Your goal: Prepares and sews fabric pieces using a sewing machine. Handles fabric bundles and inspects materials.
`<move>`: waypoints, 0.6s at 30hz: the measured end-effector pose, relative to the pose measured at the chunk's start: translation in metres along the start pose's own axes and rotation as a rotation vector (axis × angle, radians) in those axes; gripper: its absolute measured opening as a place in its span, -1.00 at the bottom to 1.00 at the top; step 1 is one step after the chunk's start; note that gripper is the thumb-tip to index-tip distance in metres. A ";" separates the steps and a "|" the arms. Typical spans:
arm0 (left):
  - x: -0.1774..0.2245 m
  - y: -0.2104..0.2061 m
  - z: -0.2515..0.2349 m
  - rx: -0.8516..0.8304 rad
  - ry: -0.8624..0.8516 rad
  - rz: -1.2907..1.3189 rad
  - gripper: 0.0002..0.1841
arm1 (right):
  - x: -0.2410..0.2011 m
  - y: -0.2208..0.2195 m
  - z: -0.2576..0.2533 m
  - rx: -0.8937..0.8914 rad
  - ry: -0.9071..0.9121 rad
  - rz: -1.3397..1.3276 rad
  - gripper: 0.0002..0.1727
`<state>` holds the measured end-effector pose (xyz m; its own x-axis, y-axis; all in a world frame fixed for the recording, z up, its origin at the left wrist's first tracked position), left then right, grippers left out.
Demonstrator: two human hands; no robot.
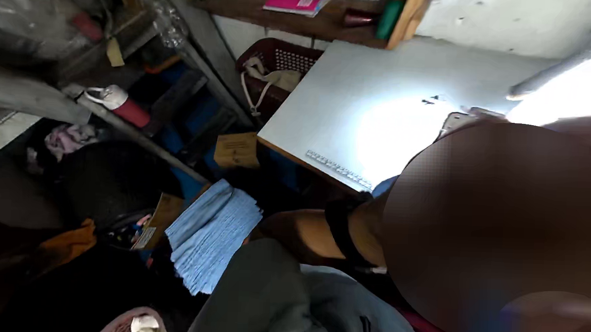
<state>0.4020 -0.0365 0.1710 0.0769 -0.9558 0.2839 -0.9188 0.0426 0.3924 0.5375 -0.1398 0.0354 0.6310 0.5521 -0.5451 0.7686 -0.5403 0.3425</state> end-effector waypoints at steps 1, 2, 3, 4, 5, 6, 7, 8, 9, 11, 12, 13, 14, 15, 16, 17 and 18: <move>-0.014 -0.001 -0.006 -0.039 0.034 -0.067 -0.88 | -0.002 -0.015 -0.003 -0.059 0.006 -0.005 -0.67; -0.032 -0.009 -0.012 -0.105 0.074 -0.133 -0.86 | 0.002 -0.032 -0.003 -0.167 -0.006 0.011 -0.75; -0.054 -0.019 -0.017 -0.165 0.117 -0.171 -0.87 | 0.011 -0.048 0.000 -0.253 -0.034 0.004 -0.82; -0.078 -0.032 -0.018 -0.235 0.167 -0.159 -0.89 | 0.023 -0.062 0.004 -0.316 -0.075 -0.017 -0.83; -0.104 -0.049 -0.014 -0.343 0.236 -0.133 -0.89 | 0.037 -0.074 0.009 -0.347 -0.130 -0.070 -0.79; -0.130 -0.068 -0.004 -0.469 0.316 -0.080 -0.88 | 0.050 -0.084 0.015 -0.359 -0.196 -0.139 -0.76; -0.153 -0.088 0.010 -0.588 0.392 -0.009 -0.89 | 0.060 -0.092 0.022 -0.359 -0.271 -0.228 -0.73; -0.172 -0.107 0.025 -0.680 0.448 0.048 -0.88 | 0.068 -0.100 0.030 -0.361 -0.356 -0.309 -0.70; -0.188 -0.125 0.039 -0.742 0.487 0.079 -0.85 | 0.075 -0.106 0.039 -0.368 -0.437 -0.359 -0.66; -0.216 -0.160 0.066 -0.813 0.545 0.048 -0.78 | 0.088 -0.116 0.054 -0.357 -0.515 -0.338 -0.62; -0.228 -0.175 0.077 -0.831 0.573 0.033 -0.73 | 0.095 -0.118 0.061 -0.341 -0.527 -0.295 -0.61; -0.234 -0.189 0.085 -0.845 0.588 0.016 -0.73 | 0.101 -0.117 0.070 -0.311 -0.544 -0.261 -0.62; -0.237 -0.198 0.092 -0.884 0.598 -0.028 -0.73 | 0.107 -0.114 0.077 -0.276 -0.558 -0.242 -0.64; -0.241 -0.210 0.097 -0.922 0.580 -0.077 -0.74 | 0.112 -0.110 0.084 -0.245 -0.574 -0.235 -0.65; -0.245 -0.229 0.102 -0.921 0.513 -0.105 -0.72 | 0.116 -0.105 0.091 -0.216 -0.588 -0.233 -0.67; -0.244 -0.244 0.103 -0.909 0.454 -0.098 -0.70 | 0.119 -0.100 0.096 -0.191 -0.604 -0.228 -0.68; -0.239 -0.254 0.101 -0.869 0.395 -0.075 -0.68 | 0.122 -0.096 0.101 -0.174 -0.624 -0.224 -0.70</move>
<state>0.5778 0.1518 -0.0848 0.3948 -0.8045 0.4438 -0.3095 0.3384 0.8887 0.5298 -0.0844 -0.1408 0.3159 0.1412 -0.9382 0.9123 -0.3168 0.2594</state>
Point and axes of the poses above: each hand's wrist, its own z-axis away from the middle knuckle, its own y-axis out of the back of the hand, x = y × z, the point moved 10 cm from there along -z, towards the middle knuckle, and after that the axes turned 6 degrees about y, right-handed, at the moved point
